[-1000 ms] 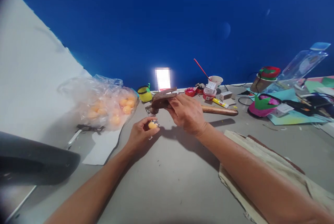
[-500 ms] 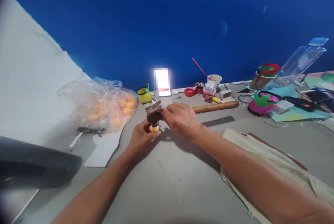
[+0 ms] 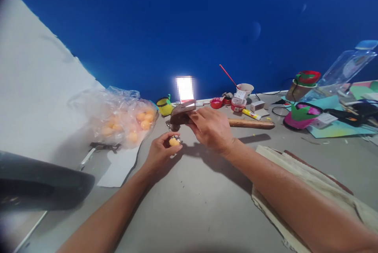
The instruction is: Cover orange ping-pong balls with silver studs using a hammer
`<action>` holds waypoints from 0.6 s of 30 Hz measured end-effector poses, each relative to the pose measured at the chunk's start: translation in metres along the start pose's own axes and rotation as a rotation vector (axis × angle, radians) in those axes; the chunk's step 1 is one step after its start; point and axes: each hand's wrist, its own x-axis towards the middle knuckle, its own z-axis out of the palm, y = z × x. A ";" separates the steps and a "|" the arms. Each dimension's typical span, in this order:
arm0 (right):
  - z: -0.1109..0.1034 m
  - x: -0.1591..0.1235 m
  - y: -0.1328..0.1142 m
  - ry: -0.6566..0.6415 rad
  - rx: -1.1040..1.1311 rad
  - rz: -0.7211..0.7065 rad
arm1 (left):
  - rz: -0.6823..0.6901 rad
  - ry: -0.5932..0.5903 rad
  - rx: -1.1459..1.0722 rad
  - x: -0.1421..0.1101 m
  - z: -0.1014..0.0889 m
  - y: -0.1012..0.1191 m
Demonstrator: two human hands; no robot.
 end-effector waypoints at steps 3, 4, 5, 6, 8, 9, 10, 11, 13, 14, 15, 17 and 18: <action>0.001 -0.001 -0.001 -0.063 0.016 -0.054 | 0.007 -0.026 -0.034 0.001 -0.001 -0.002; 0.002 -0.001 -0.002 -0.092 0.019 -0.076 | 0.007 -0.041 -0.045 0.001 -0.002 -0.003; 0.002 -0.002 -0.003 -0.107 0.019 -0.088 | 0.004 -0.054 -0.057 0.002 -0.002 -0.004; 0.002 -0.002 -0.003 -0.100 0.016 -0.087 | -0.002 -0.065 -0.069 0.002 -0.002 -0.004; 0.001 -0.002 -0.004 -0.041 0.013 -0.054 | -0.015 -0.075 -0.087 0.002 -0.003 -0.003; 0.000 -0.002 -0.005 -0.014 0.017 -0.035 | -0.016 -0.076 -0.096 0.002 -0.003 -0.002; 0.000 -0.002 -0.005 -0.002 0.023 -0.022 | -0.013 -0.076 -0.100 0.002 -0.003 -0.002; 0.000 -0.002 -0.005 -0.012 0.028 -0.018 | -0.010 -0.075 -0.106 0.002 -0.003 -0.001; 0.001 -0.003 -0.004 -0.065 0.030 -0.033 | -0.006 -0.077 -0.139 0.003 -0.003 0.000; 0.002 -0.003 -0.003 -0.086 0.026 -0.042 | -0.008 -0.079 -0.162 0.003 -0.003 0.000; 0.002 -0.003 -0.003 -0.089 0.021 -0.044 | -0.012 -0.079 -0.186 0.004 -0.003 -0.001; 0.002 -0.003 -0.001 -0.032 0.010 -0.025 | -0.026 -0.070 -0.240 0.005 -0.003 -0.002; 0.002 -0.002 0.000 0.013 0.007 -0.009 | -0.033 -0.065 -0.265 0.005 -0.003 -0.003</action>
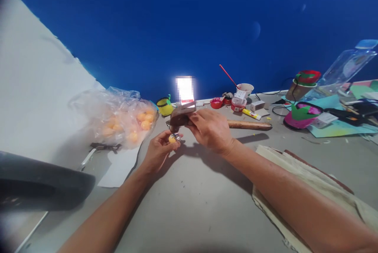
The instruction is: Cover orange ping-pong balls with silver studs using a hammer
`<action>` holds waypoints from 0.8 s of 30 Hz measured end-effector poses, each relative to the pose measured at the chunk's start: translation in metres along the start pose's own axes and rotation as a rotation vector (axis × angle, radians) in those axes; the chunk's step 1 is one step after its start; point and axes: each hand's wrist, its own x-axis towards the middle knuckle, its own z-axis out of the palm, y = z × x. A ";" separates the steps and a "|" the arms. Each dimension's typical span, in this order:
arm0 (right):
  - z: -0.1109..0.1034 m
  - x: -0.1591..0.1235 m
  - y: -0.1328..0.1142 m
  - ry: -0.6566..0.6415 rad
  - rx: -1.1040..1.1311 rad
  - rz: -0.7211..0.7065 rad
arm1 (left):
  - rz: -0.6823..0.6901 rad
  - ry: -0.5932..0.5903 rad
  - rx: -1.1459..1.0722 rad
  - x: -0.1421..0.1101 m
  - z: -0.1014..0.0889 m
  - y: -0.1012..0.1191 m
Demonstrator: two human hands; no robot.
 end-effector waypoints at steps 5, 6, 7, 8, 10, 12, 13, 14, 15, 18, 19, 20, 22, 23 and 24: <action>0.004 -0.002 0.000 0.058 0.012 -0.087 | -0.024 0.022 -0.047 0.001 0.001 -0.002; 0.004 -0.002 -0.001 0.053 0.008 -0.122 | -0.026 0.018 -0.038 0.000 0.002 -0.002; 0.004 -0.002 -0.002 0.060 0.000 -0.143 | -0.028 0.011 -0.030 0.000 0.002 -0.001; 0.004 -0.002 -0.002 0.083 -0.009 -0.149 | -0.029 0.006 -0.026 0.000 0.003 0.000; 0.003 -0.001 -0.003 0.151 -0.013 -0.133 | -0.033 0.011 -0.037 -0.001 0.004 0.001; 0.002 -0.001 -0.003 0.180 0.007 -0.127 | -0.042 0.010 -0.064 -0.001 0.004 0.002; 0.002 -0.001 -0.003 0.164 0.015 -0.137 | -0.050 0.001 -0.076 -0.001 0.004 0.002; 0.003 -0.001 -0.003 0.134 0.017 -0.151 | -0.057 -0.010 -0.085 -0.001 0.004 0.002; 0.004 -0.002 -0.004 0.099 0.011 -0.165 | -0.066 -0.022 -0.092 0.000 0.004 0.002; 0.006 -0.002 -0.004 0.082 -0.028 -0.161 | -0.085 -0.039 -0.101 0.000 0.003 0.001; 0.005 -0.002 -0.004 0.116 -0.035 -0.144 | -0.083 -0.037 -0.099 -0.001 0.003 0.002; 0.004 -0.002 -0.004 0.153 -0.037 -0.127 | -0.080 -0.036 -0.095 -0.001 0.002 0.002; 0.002 -0.001 -0.005 0.191 -0.027 -0.113 | -0.077 -0.041 -0.090 -0.001 0.003 0.003; 0.002 -0.001 -0.005 0.175 -0.021 -0.119 | -0.082 -0.050 -0.090 -0.001 0.003 0.003; 0.002 -0.001 -0.005 0.139 -0.017 -0.131 | -0.091 -0.060 -0.094 -0.002 0.002 0.003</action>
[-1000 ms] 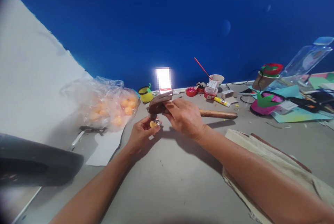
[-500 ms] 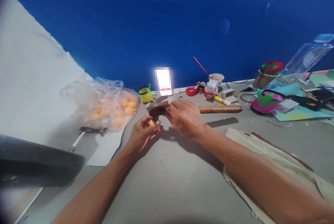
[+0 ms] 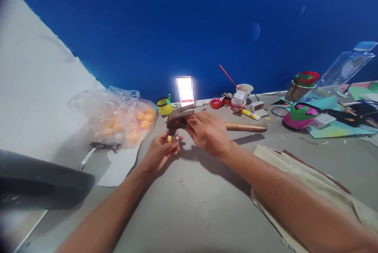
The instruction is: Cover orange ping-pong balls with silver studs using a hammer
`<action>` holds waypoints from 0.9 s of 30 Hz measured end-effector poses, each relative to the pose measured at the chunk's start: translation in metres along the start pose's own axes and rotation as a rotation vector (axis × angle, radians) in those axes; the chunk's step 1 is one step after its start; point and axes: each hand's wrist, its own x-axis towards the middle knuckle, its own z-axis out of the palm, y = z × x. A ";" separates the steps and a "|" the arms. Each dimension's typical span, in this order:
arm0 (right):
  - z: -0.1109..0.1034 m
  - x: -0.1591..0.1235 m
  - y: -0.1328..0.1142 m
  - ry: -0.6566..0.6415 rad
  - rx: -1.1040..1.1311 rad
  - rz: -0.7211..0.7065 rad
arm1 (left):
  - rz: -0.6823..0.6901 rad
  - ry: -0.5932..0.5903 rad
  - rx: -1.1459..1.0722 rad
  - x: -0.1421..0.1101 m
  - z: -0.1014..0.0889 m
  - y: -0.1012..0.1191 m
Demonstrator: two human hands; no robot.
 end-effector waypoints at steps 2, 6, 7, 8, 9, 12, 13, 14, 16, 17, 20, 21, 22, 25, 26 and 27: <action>0.001 -0.001 0.001 -0.088 0.005 -0.015 | -0.010 -0.003 -0.012 0.000 -0.001 -0.001; 0.001 -0.001 0.004 -0.086 -0.023 0.059 | 0.037 0.087 0.041 0.003 -0.004 -0.003; 0.001 -0.001 0.004 -0.072 -0.028 0.082 | 0.050 0.103 0.076 0.004 -0.005 -0.004; 0.001 -0.001 0.004 -0.073 -0.030 0.098 | 0.060 0.106 0.111 0.004 -0.004 -0.004; 0.001 -0.002 0.003 -0.093 -0.026 0.102 | 0.066 0.100 0.143 0.004 -0.004 -0.004; 0.002 -0.002 -0.003 -0.220 -0.012 0.083 | 0.086 0.072 0.223 0.001 -0.001 -0.004; 0.001 -0.001 -0.004 -0.248 -0.017 0.087 | 0.101 0.074 0.250 0.000 0.000 -0.004; -0.001 0.000 -0.004 -0.261 -0.027 0.105 | 0.126 0.086 0.283 0.000 0.001 -0.004; -0.005 0.005 -0.002 -0.259 -0.056 0.187 | 0.191 0.129 0.353 -0.001 0.001 -0.003; -0.008 0.008 0.001 -0.267 -0.067 0.242 | 0.213 0.146 0.379 -0.001 0.001 -0.003; -0.011 0.014 0.014 -0.392 -0.063 0.425 | 0.198 0.127 0.358 -0.002 0.001 -0.003; -0.009 0.014 0.020 -0.451 -0.052 0.485 | 0.179 0.104 0.327 -0.002 0.001 -0.002; -0.006 0.012 0.025 -0.506 -0.037 0.542 | 0.163 0.082 0.299 -0.003 0.001 -0.002; 0.007 0.004 0.039 -0.586 0.026 0.663 | 0.135 0.056 0.243 -0.005 0.001 0.000; 0.011 0.001 0.043 -0.598 0.043 0.676 | 0.120 0.053 0.206 -0.005 0.002 0.001; 0.015 -0.001 0.046 -0.611 0.051 0.685 | 0.099 0.046 0.152 -0.006 0.002 0.001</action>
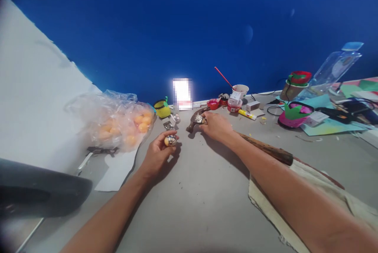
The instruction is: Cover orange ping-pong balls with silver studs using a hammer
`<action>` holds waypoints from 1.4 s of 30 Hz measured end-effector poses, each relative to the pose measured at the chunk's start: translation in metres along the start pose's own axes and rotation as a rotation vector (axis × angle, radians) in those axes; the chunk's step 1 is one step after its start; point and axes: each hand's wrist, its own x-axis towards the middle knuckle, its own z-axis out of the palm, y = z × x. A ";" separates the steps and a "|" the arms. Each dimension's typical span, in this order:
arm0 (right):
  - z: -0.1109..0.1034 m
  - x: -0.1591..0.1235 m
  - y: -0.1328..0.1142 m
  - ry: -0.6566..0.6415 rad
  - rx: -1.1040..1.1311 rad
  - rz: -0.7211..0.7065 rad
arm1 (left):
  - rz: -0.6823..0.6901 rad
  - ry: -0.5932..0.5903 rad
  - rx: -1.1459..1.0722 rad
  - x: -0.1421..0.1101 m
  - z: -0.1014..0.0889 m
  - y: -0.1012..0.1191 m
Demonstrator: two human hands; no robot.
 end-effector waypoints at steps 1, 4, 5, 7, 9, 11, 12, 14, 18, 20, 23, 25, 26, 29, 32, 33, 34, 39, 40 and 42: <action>0.003 0.001 0.003 -0.013 -0.004 0.003 | -0.028 -0.009 -0.067 0.000 0.000 0.001; 0.008 0.003 0.007 -0.035 -0.033 0.009 | -0.137 -0.048 -0.273 0.000 0.000 0.003; 0.009 0.003 0.007 -0.038 -0.043 0.011 | -0.173 -0.057 -0.328 0.001 0.000 0.003; 0.012 0.004 0.009 -0.037 -0.061 0.021 | -0.233 -0.060 -0.412 0.002 -0.001 0.004; 0.015 0.005 0.011 -0.024 -0.087 0.015 | -0.266 -0.044 -0.461 0.003 -0.001 0.005; 0.019 0.007 0.014 0.000 -0.125 -0.034 | -0.275 -0.028 -0.482 0.005 -0.002 0.006; 0.021 0.008 0.016 0.011 -0.144 -0.063 | -0.281 -0.030 -0.491 0.006 -0.003 0.006; 0.023 0.009 0.019 0.012 -0.175 -0.096 | -0.290 -0.057 -0.516 0.007 -0.005 0.005; 0.023 0.009 0.021 0.039 -0.176 -0.113 | -0.289 -0.113 -0.551 0.007 -0.007 0.002; 0.021 0.006 0.014 0.137 -0.089 -0.177 | -0.285 -0.106 -0.542 0.007 -0.007 0.001; 0.019 -0.008 -0.006 0.197 0.170 -0.351 | -0.268 -0.086 -0.503 0.006 -0.005 0.001; 0.020 -0.020 -0.024 0.096 0.317 -0.449 | -0.237 -0.083 -0.475 0.004 -0.002 0.002; 0.022 -0.026 -0.032 0.059 0.338 -0.482 | -0.221 -0.087 -0.462 0.003 -0.001 0.002; 0.028 -0.040 -0.049 -0.009 0.335 -0.480 | -0.194 -0.103 -0.418 -0.001 0.003 -0.001; 0.033 -0.043 -0.051 -0.085 0.426 -0.474 | -0.193 -0.099 -0.352 0.000 0.006 -0.005; 0.034 -0.042 -0.050 -0.099 0.460 -0.464 | -0.184 -0.080 -0.309 0.002 0.005 -0.005; 0.035 -0.041 -0.048 -0.107 0.485 -0.448 | -0.159 -0.040 -0.244 0.003 0.004 -0.003; 0.041 -0.033 -0.036 -0.125 0.477 -0.347 | 0.180 0.125 0.086 -0.023 -0.010 0.043; 0.043 -0.032 -0.034 -0.131 0.472 -0.340 | 0.180 -0.054 0.065 -0.039 -0.012 0.054; 0.045 -0.029 -0.032 -0.143 0.477 -0.342 | 0.085 -0.639 -0.001 -0.082 -0.011 0.066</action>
